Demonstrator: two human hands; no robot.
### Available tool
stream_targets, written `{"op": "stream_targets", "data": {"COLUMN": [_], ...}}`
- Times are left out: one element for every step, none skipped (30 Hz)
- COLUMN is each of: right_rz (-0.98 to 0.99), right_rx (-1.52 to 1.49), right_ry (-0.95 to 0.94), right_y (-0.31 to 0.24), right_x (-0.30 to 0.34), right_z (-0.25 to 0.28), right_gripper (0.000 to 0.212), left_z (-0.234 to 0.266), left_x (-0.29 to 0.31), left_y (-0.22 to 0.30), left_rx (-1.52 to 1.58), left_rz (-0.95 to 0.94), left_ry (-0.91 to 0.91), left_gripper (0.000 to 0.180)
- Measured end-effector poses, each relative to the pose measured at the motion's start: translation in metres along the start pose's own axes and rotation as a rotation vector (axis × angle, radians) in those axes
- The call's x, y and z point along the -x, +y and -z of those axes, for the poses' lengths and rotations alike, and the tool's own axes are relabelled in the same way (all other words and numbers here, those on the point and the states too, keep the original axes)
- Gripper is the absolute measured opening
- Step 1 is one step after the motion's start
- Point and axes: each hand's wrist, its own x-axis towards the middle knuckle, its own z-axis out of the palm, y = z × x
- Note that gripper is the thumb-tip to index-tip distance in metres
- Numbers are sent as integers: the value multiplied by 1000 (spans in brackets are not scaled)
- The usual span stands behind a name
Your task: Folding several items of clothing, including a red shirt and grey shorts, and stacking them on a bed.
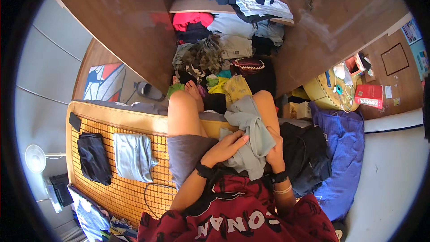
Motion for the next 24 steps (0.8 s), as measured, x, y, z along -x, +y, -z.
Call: {"op": "stream_targets", "data": {"right_rz": [-11, -23, -31, -60, -90, -114, -11, 92, 49, 43, -7, -58, -63, -170, -262, -248, -132, -20, -4, 135, 277, 304, 234, 157], "right_rx": [-71, -141, -141, -84, -27, -21, -66, -111, -151, -150, -51, 50, 52, 105, 154, 151, 139, 123, 117, 138, 157, 150, 213, 286], "right_ry": [-26, -53, -60, -83, -105, -110, -105, -97, -171, -167, -189, -208, -200, -211, -220, -212, -175, -145, -144, -52, 44, 50, -8, -63], "right_y": [3, 6, 6, 7, 8, 2, -11, -18, -18, -18, -19, -22, -21, -18, -17, -15, -13, -16, -21, -29, -38, -44, -51, -58], "right_x": [-2, -3, -2, -2, -2, -2, -13, -16, -15, -15, -16, -18, -18, -18, -20, -21, -23, -27, -32, -40, -50, -59, -69, -77], "right_z": [4, 5, 6, 6, 6, 6, 1, -2, 4, 3, 1, 0, -3, -6, -10, -12, -14, -18, -20, -22, -23, -19, -11, -3], "right_gripper": [28, 30, 30, 36, 42, 42, 47, 52, 49, 49, 42, 35, 35, 28, 22, 22, 19, 17, 17, 19, 20, 20, 19, 19], "left_z": [2, 4, 3, 2, 3, 2, 4, 0, -1, -3, -5, -5, -4, -4, -2, 0, 3, 6, 11, 17, 23, 32, 44, 52], "left_x": [1, 0, 1, 2, 2, 1, 1, 1, -2, -6, -7, -8, -9, -10, -11, -12, -13, -14, -14, -15, -17, -16, -15, -13], "left_y": [-1, -6, -10, -14, -18, -12, -7, -10, -8, -6, -3, -4, -8, -11, -11, -11, -10, -14, -16, -17, -10, -1, 11, 31], "left_rx": [-13, -12, 87, 187, 196, 232, 258, 266, 247, 226, 194, 193, 104, 14, 4, -36, -75, -84, -8, 69, 154, 142, -14, -162], "left_rz": [14, 15, -37, -88, -80, -89, -104, -93, -39, 15, 8, 11, -62, -137, -147, -175, -206, -214, -269, -329, -348, -373, -401, -423], "left_ry": [9, 10, -8, -27, -26, -7, 18, 17, 59, 101, 189, 180, 222, 265, 265, 377, 491, 499, 586, 671, 735, 744, 799, 849], "left_gripper": [58, 58, 57, 56, 56, 54, 52, 52, 48, 45, 37, 37, 32, 28, 28, 23, 19, 19, 17, 15, 19, 19, 24, 29]}}
